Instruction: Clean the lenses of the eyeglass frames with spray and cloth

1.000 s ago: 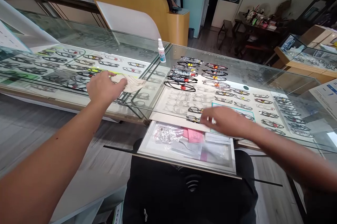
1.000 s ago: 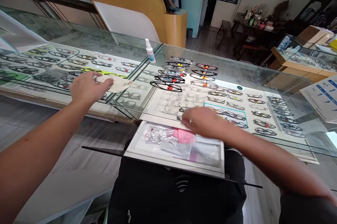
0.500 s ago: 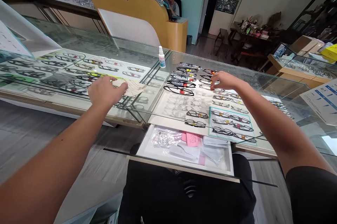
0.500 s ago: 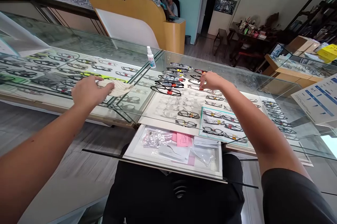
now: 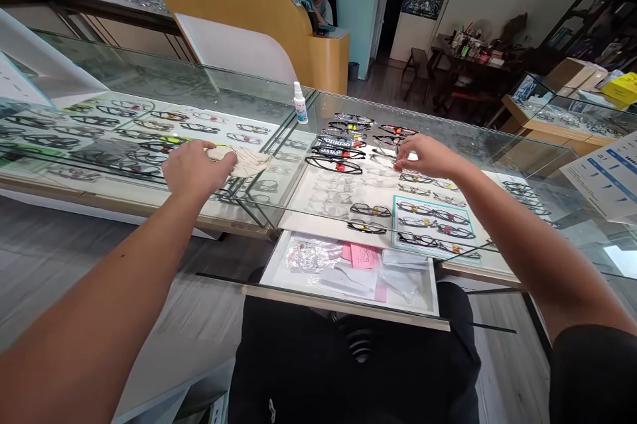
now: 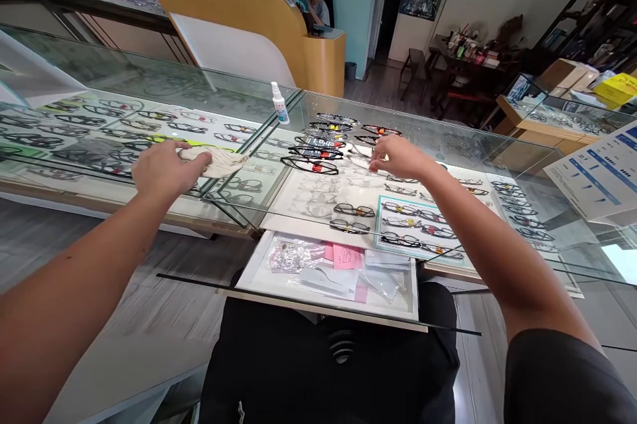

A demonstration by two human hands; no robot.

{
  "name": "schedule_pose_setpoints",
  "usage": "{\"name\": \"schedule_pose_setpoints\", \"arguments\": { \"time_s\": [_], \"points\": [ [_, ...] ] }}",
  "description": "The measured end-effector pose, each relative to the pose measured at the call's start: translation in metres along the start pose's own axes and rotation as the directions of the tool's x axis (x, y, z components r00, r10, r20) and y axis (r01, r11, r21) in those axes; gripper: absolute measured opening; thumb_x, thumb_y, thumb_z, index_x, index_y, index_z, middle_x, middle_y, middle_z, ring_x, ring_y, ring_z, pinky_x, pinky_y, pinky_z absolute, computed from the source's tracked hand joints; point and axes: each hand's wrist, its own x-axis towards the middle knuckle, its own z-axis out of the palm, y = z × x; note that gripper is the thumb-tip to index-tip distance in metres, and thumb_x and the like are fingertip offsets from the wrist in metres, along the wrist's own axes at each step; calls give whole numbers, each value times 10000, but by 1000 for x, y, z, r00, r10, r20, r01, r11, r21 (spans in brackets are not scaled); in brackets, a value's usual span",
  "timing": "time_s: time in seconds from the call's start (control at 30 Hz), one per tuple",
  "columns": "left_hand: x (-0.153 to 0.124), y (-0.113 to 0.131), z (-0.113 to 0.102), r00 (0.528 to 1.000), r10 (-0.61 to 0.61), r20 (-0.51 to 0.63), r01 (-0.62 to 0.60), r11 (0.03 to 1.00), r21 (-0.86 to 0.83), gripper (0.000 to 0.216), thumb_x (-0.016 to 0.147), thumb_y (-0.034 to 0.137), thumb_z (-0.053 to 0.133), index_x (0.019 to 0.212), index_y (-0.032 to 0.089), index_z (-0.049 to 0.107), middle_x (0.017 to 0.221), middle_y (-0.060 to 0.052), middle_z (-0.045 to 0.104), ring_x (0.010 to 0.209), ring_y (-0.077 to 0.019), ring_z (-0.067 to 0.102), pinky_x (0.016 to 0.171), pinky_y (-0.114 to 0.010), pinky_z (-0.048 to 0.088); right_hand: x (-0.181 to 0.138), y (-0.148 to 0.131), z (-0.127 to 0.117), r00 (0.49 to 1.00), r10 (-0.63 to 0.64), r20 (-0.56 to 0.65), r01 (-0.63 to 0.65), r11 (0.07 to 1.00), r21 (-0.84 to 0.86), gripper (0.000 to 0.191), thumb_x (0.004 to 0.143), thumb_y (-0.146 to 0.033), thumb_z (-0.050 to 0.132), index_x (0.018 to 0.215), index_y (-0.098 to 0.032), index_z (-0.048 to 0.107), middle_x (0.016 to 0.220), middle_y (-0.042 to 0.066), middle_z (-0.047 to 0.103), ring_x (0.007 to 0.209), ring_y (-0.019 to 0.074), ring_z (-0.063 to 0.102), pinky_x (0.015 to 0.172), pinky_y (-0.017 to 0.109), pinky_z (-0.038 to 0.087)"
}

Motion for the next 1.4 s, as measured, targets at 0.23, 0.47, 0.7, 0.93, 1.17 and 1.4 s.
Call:
{"name": "schedule_pose_setpoints", "arguments": {
  "time_s": [0.23, 0.47, 0.7, 0.93, 1.17, 1.4],
  "points": [
    [1, -2, 3, 1000, 3, 1, -3, 1000, -15, 644, 920, 573, 642, 1392, 135, 666, 1401, -201, 696, 1320, -406, 621, 1122, -586, 514, -115, -98, 1, 919, -115, 377, -79, 882, 464, 230, 995, -444, 685, 906, -268, 804, 1064, 49, 783, 1005, 246, 711, 924, 382, 521],
    [0, 1, 4, 1000, -10, -4, 10, 1000, -19, 666, 928, 582, 622, 1416, 131, 656, 1436, -191, 683, 1388, -413, 587, 1157, -612, 485, -148, -94, 43, 835, 30, 549, -296, 866, 403, 159, 969, -333, 664, 917, -245, 785, 1053, 53, 798, 1011, 253, 710, 907, 364, 518],
    [-2, 1, 3, 1000, 3, -10, -3, 1000, -11, 685, 904, 609, 598, 1405, 146, 666, 1439, -178, 691, 1359, -393, 597, 1156, -582, 487, -137, -66, 127, 867, 117, 485, -307, 892, 332, 182, 966, -294, 662, 853, -250, 798, 1006, 62, 810, 1027, 268, 737, 909, 363, 540],
    [-2, 1, 1, 1000, -14, -10, 14, 1000, -25, 652, 904, 596, 619, 1380, 152, 658, 1438, -180, 678, 1356, -395, 589, 1153, -546, 476, -57, -47, 210, 987, 159, -11, -158, 987, 31, 166, 998, -298, 651, 994, -203, 787, 1198, 172, 728, 1232, 360, 618, 1169, 529, 434],
    [-2, 3, -3, 999, -35, 23, 36, 999, -40, 668, 902, 593, 680, 1397, 143, 668, 1430, -196, 681, 1358, -431, 595, 1146, -603, 491, 33, -28, 238, 973, 110, -201, -118, 993, -27, 334, 1089, -266, 458, 1198, -221, 770, 1373, 150, 690, 1556, 328, 410, 1363, 555, 179],
    [-1, 1, 0, 999, -35, 2, 35, 999, -24, 640, 898, 593, 618, 1381, 178, 678, 1400, -187, 690, 1369, -437, 589, 1156, -606, 475, 62, 54, 221, 972, 165, -168, -180, 980, -79, 272, 1063, -291, 533, 1107, -205, 788, 1273, 161, 695, 1452, 352, 464, 1352, 602, 153]
  ]
}}
